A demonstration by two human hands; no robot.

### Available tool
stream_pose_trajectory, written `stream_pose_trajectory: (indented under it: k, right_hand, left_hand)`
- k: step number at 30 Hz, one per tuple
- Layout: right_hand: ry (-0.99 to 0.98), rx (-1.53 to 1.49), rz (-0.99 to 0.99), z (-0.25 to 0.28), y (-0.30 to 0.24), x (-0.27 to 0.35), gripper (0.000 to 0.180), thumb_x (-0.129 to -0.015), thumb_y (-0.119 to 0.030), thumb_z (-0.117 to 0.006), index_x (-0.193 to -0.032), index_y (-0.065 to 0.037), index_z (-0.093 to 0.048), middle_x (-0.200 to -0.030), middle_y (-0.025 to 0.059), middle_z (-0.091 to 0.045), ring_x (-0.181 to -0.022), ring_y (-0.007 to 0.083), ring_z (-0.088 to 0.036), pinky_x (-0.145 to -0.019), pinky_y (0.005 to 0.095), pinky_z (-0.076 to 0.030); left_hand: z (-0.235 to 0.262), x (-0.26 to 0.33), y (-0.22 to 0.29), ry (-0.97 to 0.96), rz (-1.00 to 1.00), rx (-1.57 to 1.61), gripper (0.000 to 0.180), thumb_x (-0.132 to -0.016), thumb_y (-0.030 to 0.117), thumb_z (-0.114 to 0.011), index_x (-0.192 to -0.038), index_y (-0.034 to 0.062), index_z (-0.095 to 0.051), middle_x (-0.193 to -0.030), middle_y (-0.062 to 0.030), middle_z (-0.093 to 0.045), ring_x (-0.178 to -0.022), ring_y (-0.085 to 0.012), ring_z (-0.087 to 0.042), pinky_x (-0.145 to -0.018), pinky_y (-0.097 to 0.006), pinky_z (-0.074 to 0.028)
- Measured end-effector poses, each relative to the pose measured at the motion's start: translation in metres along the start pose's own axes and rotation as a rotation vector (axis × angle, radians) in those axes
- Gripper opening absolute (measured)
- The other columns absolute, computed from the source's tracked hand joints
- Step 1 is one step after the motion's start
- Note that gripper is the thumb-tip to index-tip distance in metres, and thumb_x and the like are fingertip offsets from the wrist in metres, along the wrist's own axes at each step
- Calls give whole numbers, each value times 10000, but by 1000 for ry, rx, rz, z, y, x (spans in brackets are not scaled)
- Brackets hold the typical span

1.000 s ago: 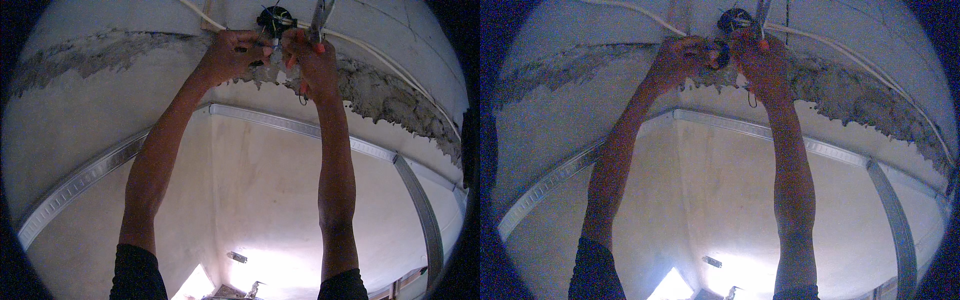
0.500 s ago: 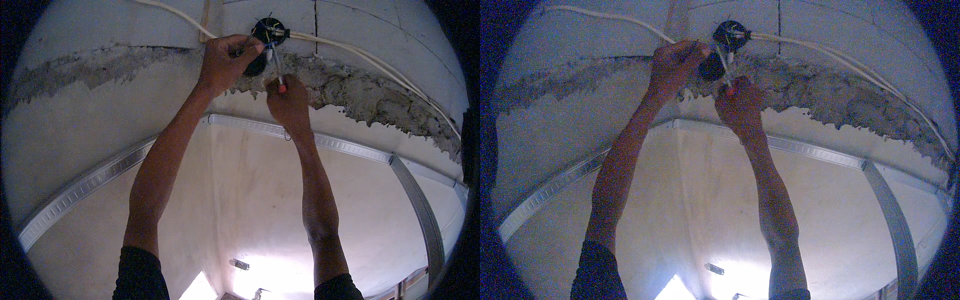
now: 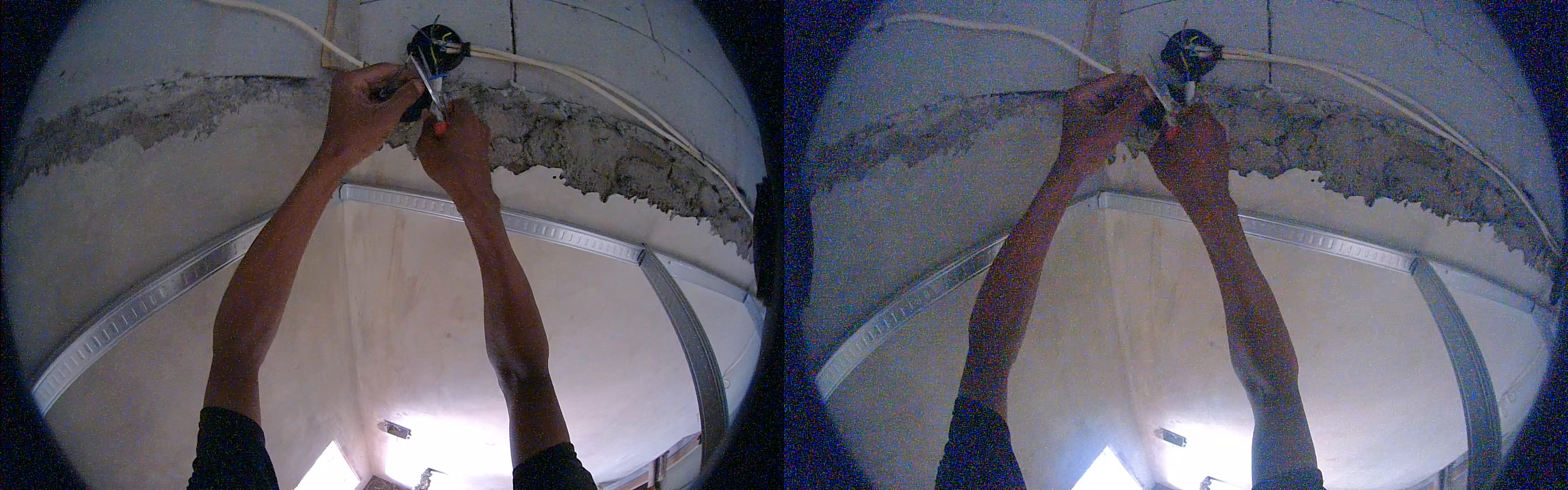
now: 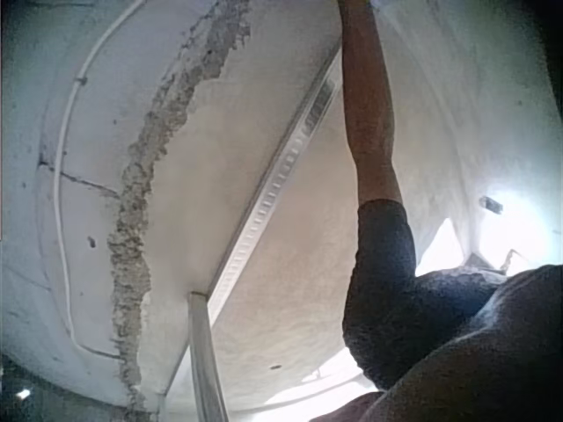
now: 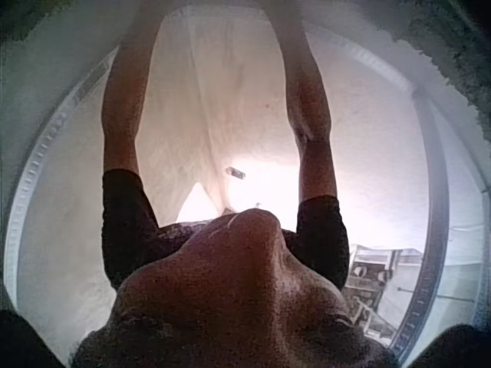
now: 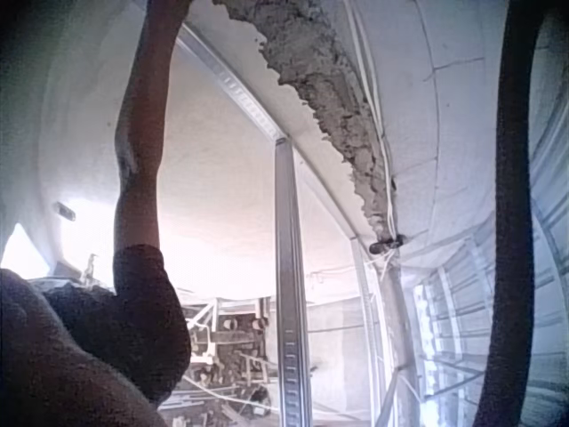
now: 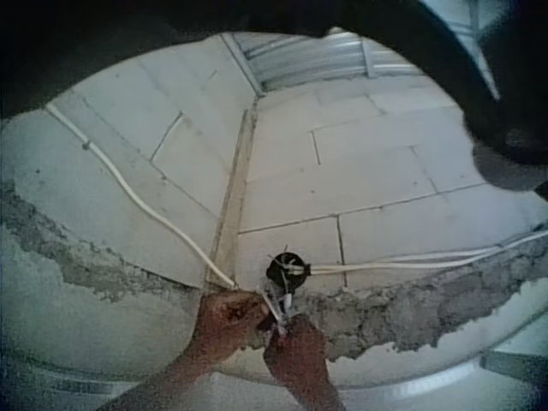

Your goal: The person uses pliers to strip and connect wires to a ceiling-mounted electrical junction box. They repeatedly twist and secure wires within the box while working overhead.

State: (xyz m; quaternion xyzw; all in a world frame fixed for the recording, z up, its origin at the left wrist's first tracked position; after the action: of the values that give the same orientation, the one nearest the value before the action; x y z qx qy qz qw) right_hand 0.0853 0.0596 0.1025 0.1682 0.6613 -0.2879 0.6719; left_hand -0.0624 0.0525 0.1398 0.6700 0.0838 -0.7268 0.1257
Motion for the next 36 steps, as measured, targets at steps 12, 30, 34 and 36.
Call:
stream_pose_trajectory:
  k: [12, 30, 34, 36]
  right_hand:
    - [-36, 116, -6, -5, 11, -8, 254, -856, -180, -724, -902, 35, -595, -768, 266, -655, -730, 481, -663, -677, 540, -513]
    - [-319, -137, -150, -34, 24, -14, 359, -857, -363, -776, -770, -31, -669, -668, 81, -676, -569, 192, -625, -533, 376, -501]
    - [-367, -257, -110, -47, 29, -13, 348, -865, -373, -771, -766, -59, -660, -633, 43, -642, -524, 131, -578, -476, 319, -456]
    - [-389, -281, -163, -49, 32, -11, 326, -868, -357, -770, -771, -67, -654, -622, 33, -624, -522, 121, -567, -470, 304, -441]
  left_hand:
    - [-1, 0, -7, 1, 103, 57, 216, -910, 203, -767, -981, -1, -761, -805, -46, -745, -729, -75, -659, -657, -263, -534]
    - [-9, -15, 1, -194, 125, -276, 585, -742, 478, -883, -651, 91, -453, -603, 16, -470, -588, -110, -424, -548, -316, -398]
    - [-4, -16, 3, -166, 20, -361, 609, -725, 510, -871, -618, 87, -447, -585, 5, -456, -565, -119, -417, -533, -321, -389]
    - [-2, -15, 1, -163, 47, -366, 618, -714, 517, -871, -603, 84, -444, -571, 4, -448, -554, -123, -415, -532, -324, -390]
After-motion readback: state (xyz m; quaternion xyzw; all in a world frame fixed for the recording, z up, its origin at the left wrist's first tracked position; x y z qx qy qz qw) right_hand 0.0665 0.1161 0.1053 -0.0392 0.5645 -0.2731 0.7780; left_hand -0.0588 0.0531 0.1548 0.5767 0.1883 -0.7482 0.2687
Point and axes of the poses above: each hand's wrist, its own x-axis away from the middle knuckle, its own z-axis out of the back of the hand, y = z × x, the point moved 8 cm from there along -x, towards the middle knuckle
